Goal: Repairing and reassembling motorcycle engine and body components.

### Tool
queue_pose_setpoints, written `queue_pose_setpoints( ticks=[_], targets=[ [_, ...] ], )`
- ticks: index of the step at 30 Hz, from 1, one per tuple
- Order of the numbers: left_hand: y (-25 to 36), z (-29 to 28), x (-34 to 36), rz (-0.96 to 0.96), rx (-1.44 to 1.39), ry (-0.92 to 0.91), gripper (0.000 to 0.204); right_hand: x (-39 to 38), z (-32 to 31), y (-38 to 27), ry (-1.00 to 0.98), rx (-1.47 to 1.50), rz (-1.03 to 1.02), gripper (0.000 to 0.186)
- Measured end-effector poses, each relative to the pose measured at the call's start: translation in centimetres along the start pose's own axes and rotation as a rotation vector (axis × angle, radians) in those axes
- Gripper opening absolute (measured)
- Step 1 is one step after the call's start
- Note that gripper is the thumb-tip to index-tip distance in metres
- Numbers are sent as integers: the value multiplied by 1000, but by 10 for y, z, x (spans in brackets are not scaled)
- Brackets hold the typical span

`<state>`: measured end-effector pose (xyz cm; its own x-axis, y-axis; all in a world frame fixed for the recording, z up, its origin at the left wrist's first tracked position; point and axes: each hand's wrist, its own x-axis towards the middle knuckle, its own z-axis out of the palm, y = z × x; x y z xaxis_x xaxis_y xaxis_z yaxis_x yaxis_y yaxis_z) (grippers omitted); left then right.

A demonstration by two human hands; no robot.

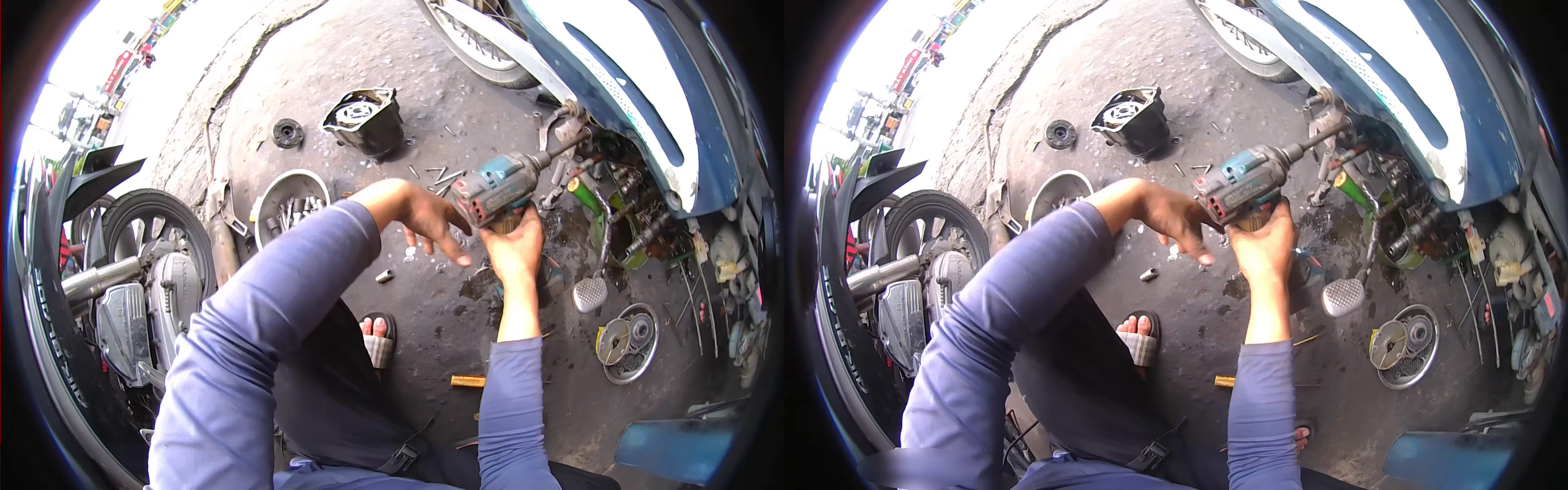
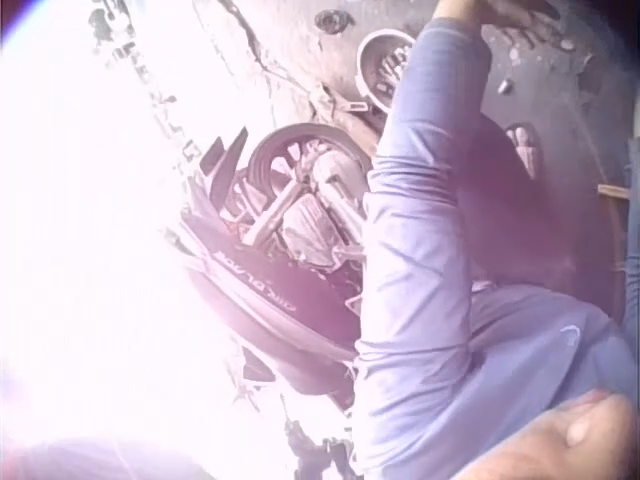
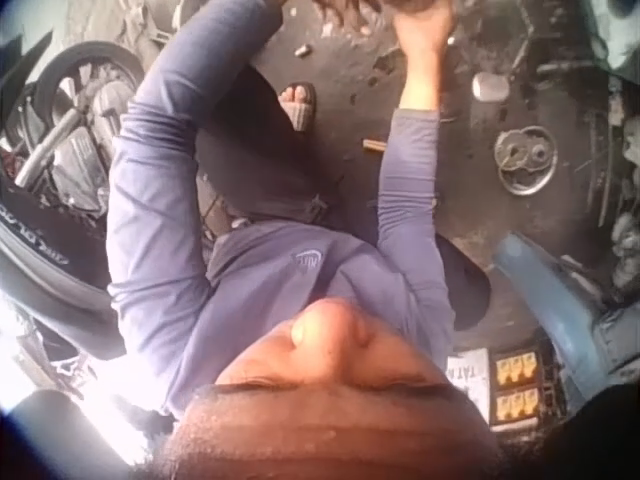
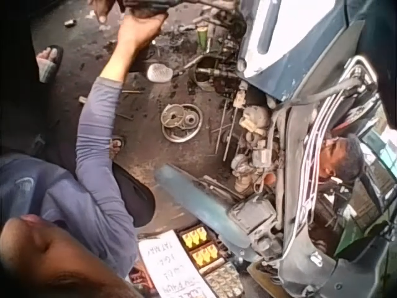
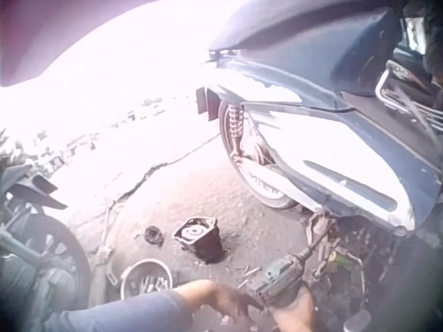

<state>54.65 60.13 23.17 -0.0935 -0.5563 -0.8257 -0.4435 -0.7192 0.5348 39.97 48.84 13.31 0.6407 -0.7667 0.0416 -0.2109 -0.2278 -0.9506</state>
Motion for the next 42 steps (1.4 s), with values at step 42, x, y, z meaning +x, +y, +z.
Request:
queue_pose_setpoints(
  ticks=[42],
  targets=[
    [-106,98,212,479,-349,-36,23,-18,-37,-58,-160,-328,261,53]
  ],
)
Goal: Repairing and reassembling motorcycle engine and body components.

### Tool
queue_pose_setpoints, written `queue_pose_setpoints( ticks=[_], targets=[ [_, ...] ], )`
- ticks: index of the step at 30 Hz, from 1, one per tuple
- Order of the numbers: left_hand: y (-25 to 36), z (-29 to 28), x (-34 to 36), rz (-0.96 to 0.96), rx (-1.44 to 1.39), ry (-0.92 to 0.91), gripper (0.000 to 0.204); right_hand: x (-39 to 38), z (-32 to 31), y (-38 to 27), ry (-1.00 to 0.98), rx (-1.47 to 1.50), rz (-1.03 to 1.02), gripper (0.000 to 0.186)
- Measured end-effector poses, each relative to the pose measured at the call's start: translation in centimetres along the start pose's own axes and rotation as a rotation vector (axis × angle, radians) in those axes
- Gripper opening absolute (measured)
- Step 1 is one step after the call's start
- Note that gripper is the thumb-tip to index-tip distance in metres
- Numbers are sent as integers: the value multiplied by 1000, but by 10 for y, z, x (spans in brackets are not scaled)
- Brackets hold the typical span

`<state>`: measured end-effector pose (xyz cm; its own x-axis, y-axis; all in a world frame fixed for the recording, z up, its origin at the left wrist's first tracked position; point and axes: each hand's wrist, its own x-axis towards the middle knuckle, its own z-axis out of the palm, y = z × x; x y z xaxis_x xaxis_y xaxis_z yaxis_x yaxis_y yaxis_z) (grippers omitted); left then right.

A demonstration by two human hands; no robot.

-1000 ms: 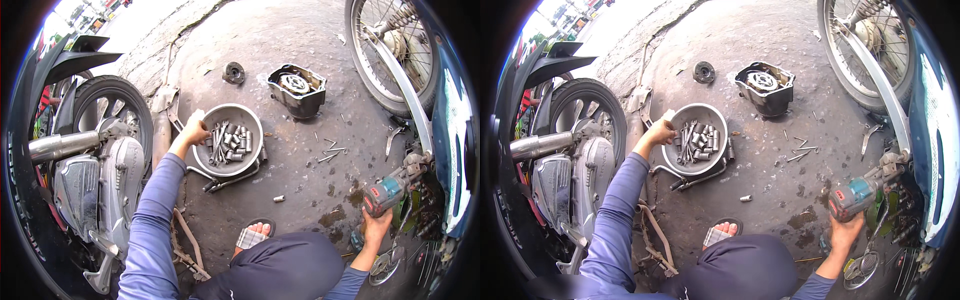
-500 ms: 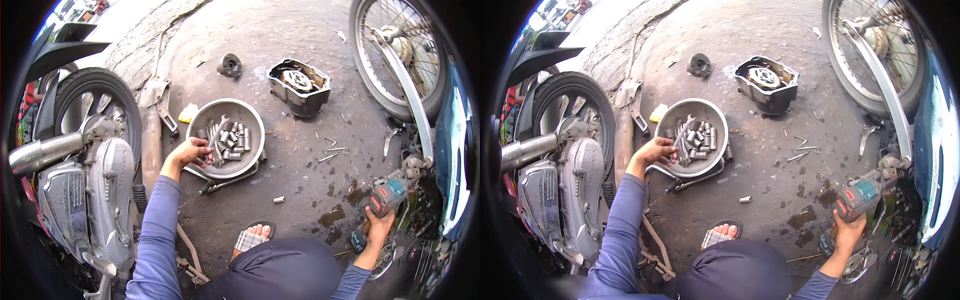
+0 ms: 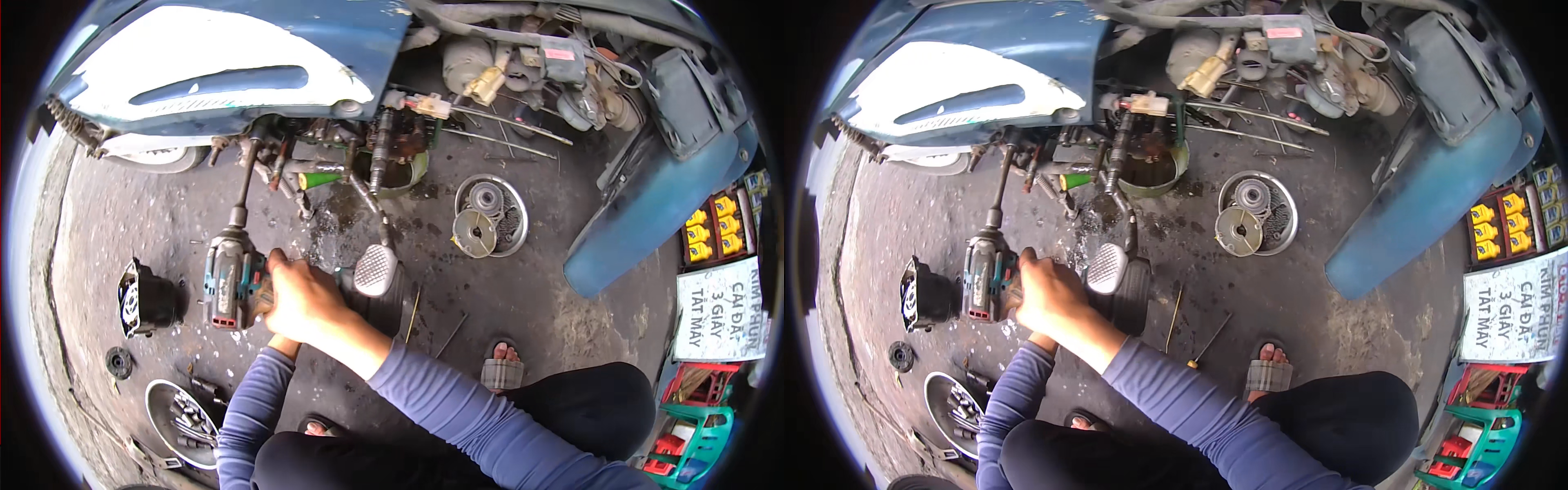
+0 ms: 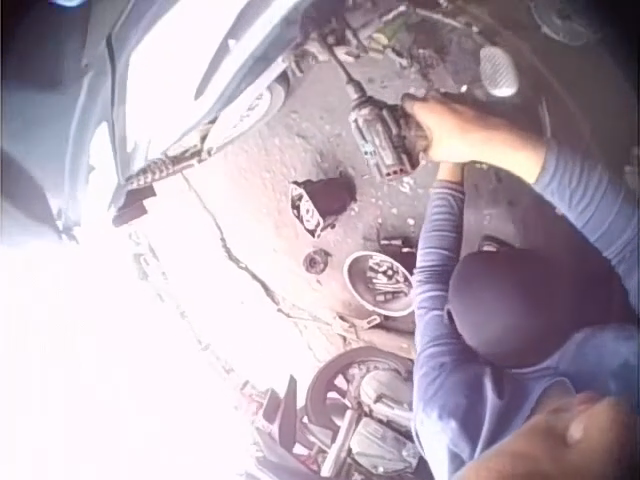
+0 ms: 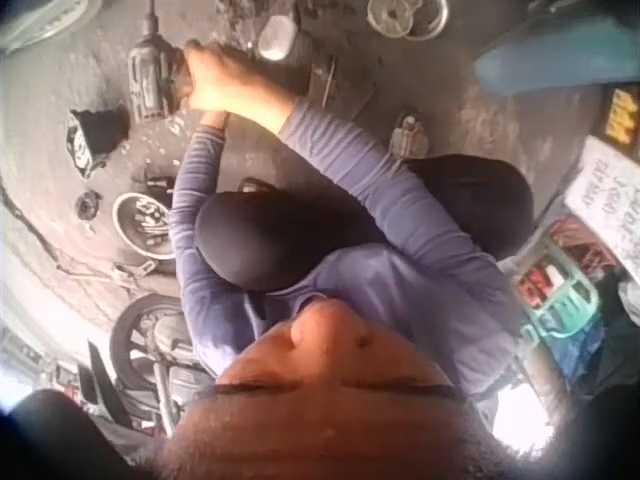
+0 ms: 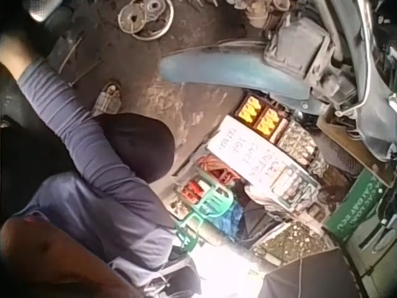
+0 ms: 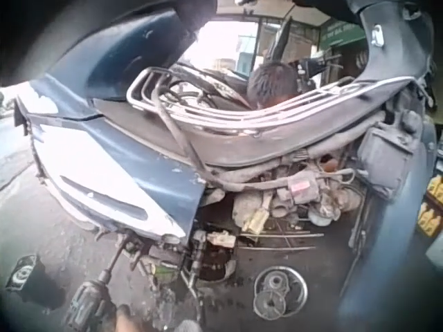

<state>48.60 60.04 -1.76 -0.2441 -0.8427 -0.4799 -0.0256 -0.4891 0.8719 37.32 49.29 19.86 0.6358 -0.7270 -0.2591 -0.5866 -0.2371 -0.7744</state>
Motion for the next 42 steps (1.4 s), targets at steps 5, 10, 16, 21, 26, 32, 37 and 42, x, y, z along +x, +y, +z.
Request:
queue_pose_setpoints(
  ticks=[5,10,16,21,26,32,37,42],
  targets=[
    [22,22,40,151,-207,-10,31,-12,-13,6,85,-10,-110,59],
    [15,13,34,241,-434,87,40,-7,2,9,122,40,-171,57],
    [30,20,20,380,-730,199,50,-7,-1,11,132,42,-165,54],
    [58,4,-14,507,-927,339,58,-3,-3,3,64,-44,-91,52],
    [160,-17,-100,298,-882,346,77,-7,-6,10,99,77,-87,53],
    [215,-23,-127,10,-181,442,63,0,14,18,207,134,-171,57],
    [186,20,-123,213,-694,747,54,6,18,14,109,216,-124,54],
    [192,30,-91,440,-840,879,52,3,13,9,49,241,-91,53]
  ],
)
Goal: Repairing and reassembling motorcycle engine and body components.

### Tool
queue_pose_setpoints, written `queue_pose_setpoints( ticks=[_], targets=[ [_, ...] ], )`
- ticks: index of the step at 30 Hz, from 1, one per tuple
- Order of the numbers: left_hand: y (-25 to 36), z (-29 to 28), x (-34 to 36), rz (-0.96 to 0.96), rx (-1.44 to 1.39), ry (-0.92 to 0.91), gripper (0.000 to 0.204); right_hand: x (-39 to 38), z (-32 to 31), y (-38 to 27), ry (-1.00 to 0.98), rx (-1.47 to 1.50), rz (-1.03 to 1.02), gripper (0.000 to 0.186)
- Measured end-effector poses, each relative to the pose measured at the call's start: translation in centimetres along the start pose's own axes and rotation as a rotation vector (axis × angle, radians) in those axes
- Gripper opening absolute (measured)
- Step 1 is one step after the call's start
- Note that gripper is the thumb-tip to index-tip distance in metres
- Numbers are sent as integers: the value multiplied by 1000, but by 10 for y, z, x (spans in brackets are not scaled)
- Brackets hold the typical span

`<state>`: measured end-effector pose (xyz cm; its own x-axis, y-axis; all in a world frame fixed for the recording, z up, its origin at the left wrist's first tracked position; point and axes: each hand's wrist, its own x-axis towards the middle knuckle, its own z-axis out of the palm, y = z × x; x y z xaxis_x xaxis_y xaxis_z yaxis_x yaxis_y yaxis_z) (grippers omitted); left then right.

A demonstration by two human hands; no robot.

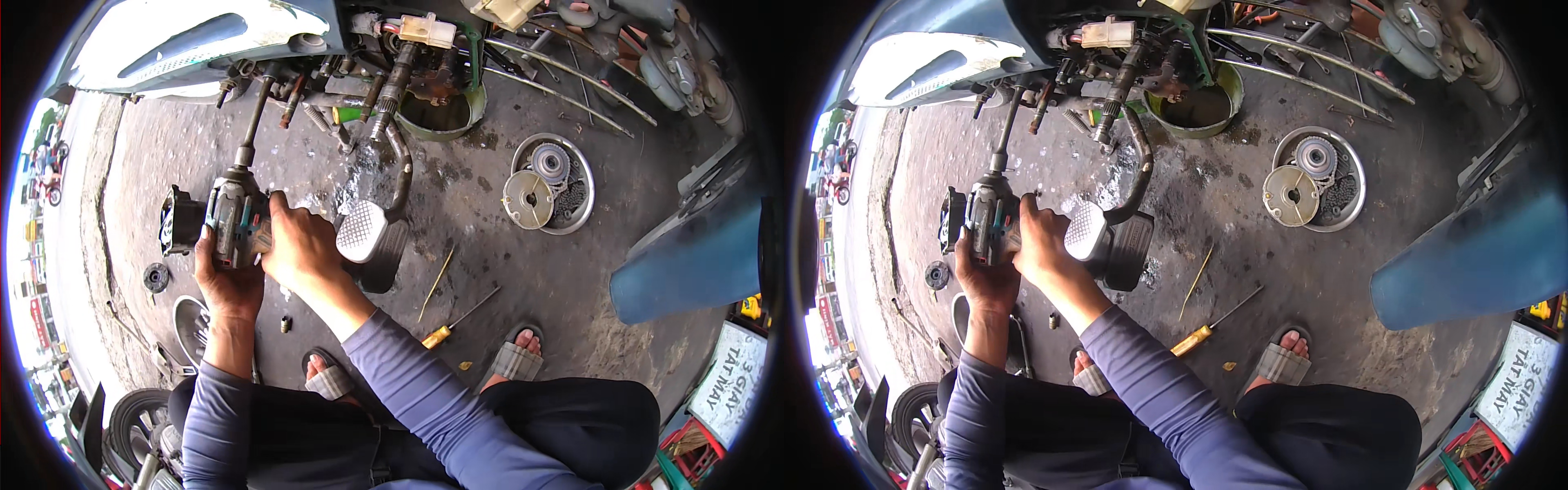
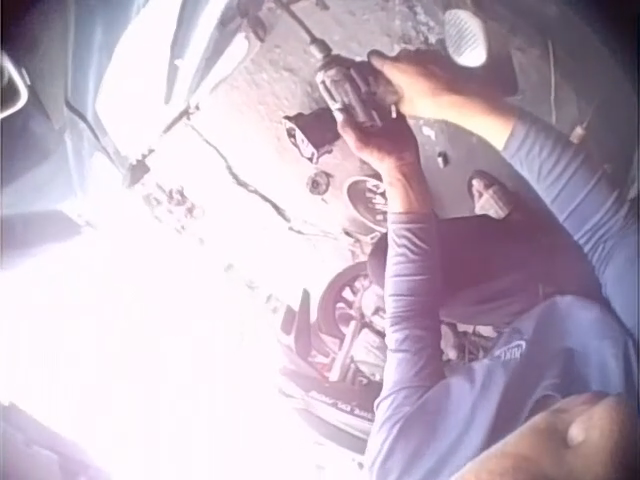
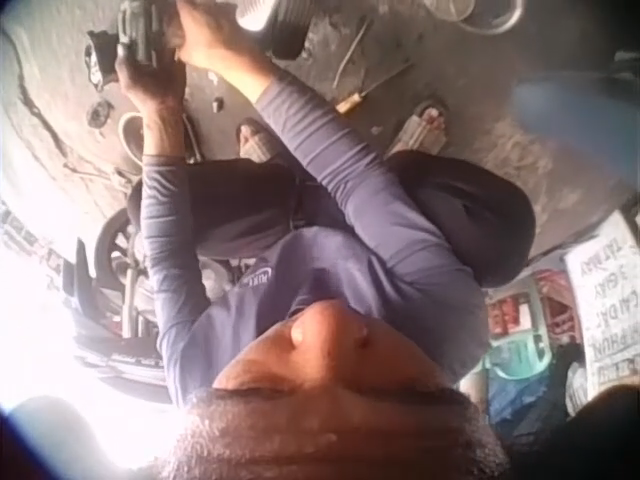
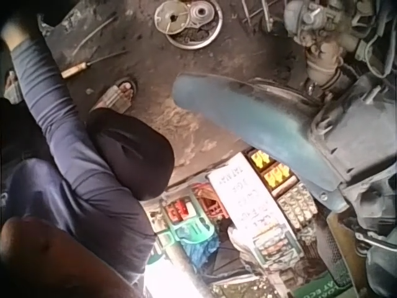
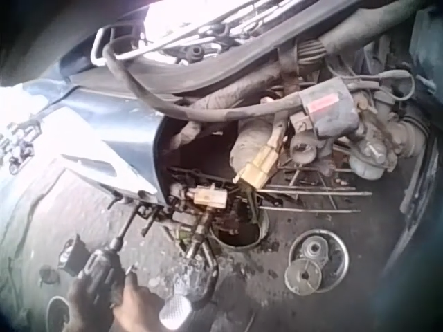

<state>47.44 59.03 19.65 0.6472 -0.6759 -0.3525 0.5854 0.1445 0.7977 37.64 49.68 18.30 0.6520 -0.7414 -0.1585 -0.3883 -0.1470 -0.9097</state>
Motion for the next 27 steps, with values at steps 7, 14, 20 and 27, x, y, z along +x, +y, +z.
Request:
queue_pose_setpoints(
  ticks=[7,14,20,27],
  targets=[
    [-3,5,1,11,6,78,50,3,6,6,-1,-5,38,53],
    [25,18,-10,-4,148,63,46,5,25,6,129,126,-52,48],
    [39,31,-16,-67,220,34,43,5,23,1,120,166,-67,43],
    [33,14,-6,-67,219,15,46,5,22,-3,115,135,-51,47]
  ],
)
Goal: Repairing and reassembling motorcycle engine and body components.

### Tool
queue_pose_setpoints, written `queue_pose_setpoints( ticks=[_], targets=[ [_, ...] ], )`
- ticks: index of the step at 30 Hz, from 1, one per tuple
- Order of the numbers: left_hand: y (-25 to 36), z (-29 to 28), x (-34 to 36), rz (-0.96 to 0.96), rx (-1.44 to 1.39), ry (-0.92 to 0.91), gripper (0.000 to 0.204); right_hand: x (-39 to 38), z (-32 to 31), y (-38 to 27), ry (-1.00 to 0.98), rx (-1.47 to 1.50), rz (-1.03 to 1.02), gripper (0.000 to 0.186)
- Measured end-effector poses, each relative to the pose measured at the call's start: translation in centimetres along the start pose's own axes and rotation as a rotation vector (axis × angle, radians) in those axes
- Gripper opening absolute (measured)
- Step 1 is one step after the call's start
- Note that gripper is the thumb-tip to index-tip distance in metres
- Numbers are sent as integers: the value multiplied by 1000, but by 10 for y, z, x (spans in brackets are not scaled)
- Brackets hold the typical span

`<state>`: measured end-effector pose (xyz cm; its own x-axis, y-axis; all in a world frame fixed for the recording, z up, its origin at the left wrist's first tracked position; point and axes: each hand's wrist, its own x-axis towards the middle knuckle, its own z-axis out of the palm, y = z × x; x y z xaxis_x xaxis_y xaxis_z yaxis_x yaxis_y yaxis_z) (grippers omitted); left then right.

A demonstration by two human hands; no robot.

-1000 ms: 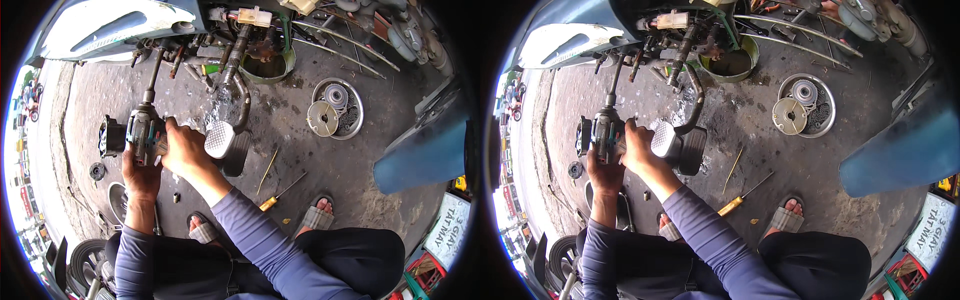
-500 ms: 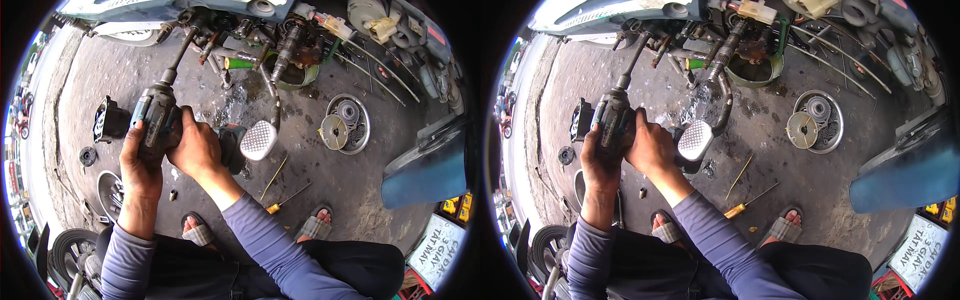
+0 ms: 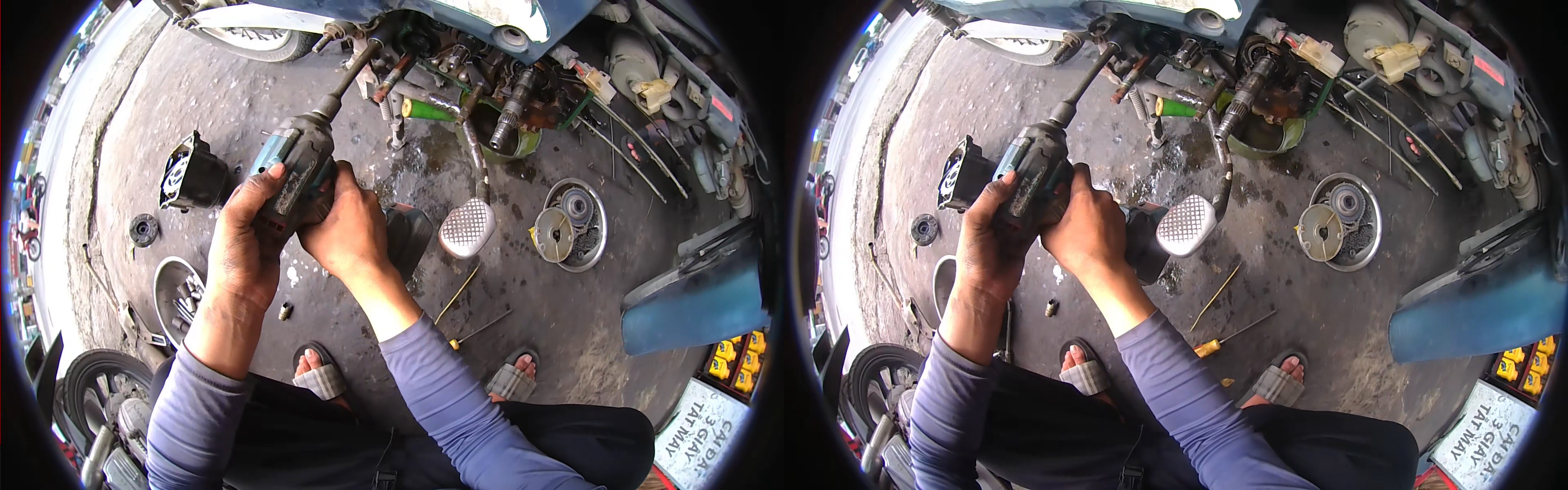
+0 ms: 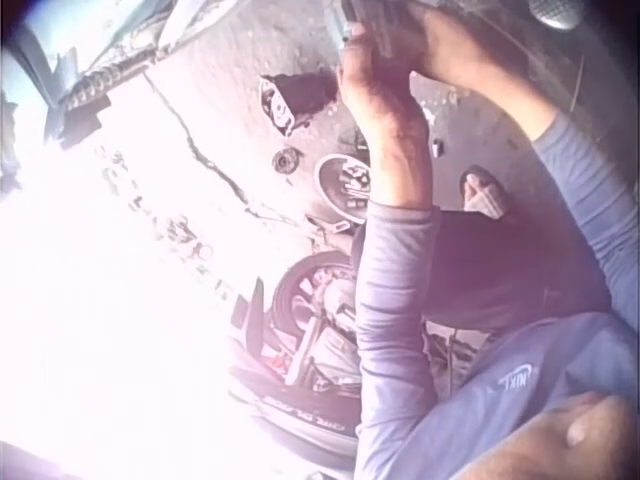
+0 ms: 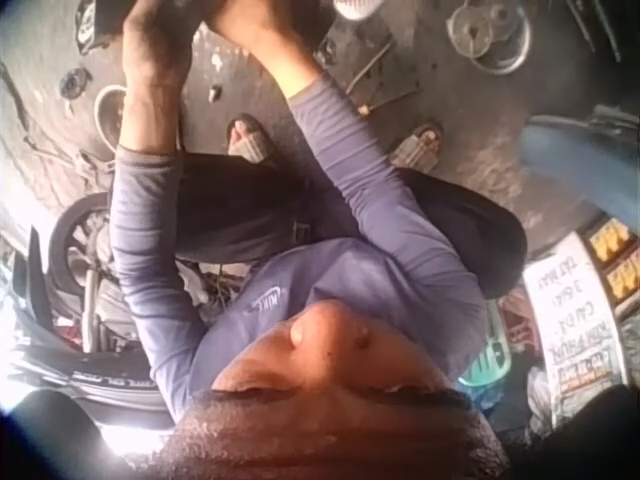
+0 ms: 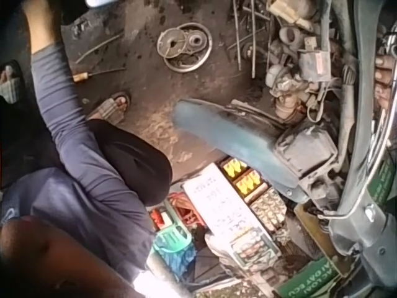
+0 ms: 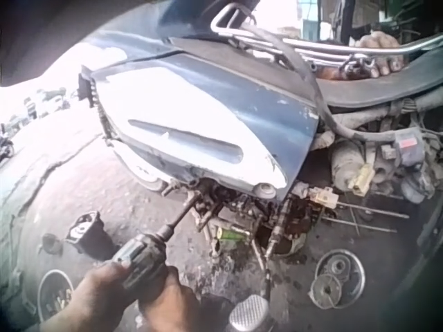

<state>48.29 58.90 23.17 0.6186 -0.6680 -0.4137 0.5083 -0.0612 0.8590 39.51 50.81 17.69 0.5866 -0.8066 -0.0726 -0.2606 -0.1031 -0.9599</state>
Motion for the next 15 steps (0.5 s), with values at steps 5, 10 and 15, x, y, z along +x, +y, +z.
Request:
queue_pose_setpoints(
  ticks=[5,10,15],
  targets=[
    [-1,4,0,3,5,14,46,0,-3,-4,-24,-128,112,54],
    [6,0,5,17,54,-2,47,1,3,-6,-30,-104,99,52],
    [9,2,4,30,75,-1,46,5,10,3,7,-27,20,49]
  ],
)
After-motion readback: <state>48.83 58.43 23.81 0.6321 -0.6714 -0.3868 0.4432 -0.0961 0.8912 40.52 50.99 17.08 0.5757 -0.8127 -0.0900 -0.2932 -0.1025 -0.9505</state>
